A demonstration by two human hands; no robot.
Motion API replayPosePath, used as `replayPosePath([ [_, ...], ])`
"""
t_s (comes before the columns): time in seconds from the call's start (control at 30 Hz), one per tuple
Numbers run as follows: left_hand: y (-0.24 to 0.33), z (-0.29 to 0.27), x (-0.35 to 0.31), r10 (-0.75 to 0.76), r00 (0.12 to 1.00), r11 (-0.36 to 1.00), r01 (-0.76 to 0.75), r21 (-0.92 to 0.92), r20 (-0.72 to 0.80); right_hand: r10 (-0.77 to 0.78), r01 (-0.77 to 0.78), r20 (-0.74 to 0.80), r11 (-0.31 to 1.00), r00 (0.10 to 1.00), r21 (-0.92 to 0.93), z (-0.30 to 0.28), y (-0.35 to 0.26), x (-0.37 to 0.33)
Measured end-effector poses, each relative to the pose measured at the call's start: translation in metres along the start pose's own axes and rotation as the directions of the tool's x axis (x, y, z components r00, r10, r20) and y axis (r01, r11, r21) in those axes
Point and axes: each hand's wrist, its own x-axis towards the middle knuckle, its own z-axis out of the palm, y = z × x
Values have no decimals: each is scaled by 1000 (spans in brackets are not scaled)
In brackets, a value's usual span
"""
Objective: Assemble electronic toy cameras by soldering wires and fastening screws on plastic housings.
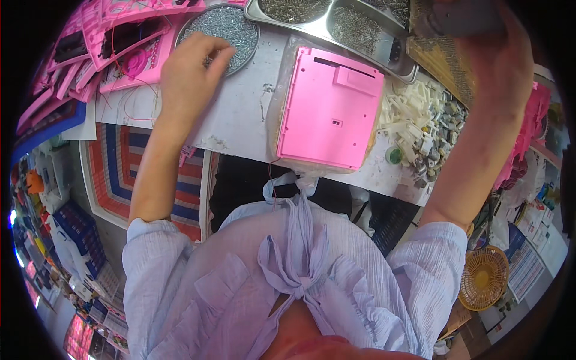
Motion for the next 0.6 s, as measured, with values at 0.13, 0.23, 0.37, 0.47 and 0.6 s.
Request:
replayPosePath([
  [0.13,64,-1,-20,232,971,935,-205,-288,61,22,-56,98,933,995,355,8,10,-46],
  [0.23,105,9,-31,289,954,863,-222,-454,83,-34,-58,206,905,978,422,33,-9,-91],
  [0.37,119,12,-34,249,954,838,-126,-531,165,-5,-87,218,909,976,407,40,-31,-112],
  [0.47,121,11,-37,232,963,835,-127,-535,134,11,-100,207,899,978,427,46,-31,-115],
  [0.6,114,9,-37,284,955,847,-207,-490,88,13,-96,186,888,982,449,57,-24,-114],
])
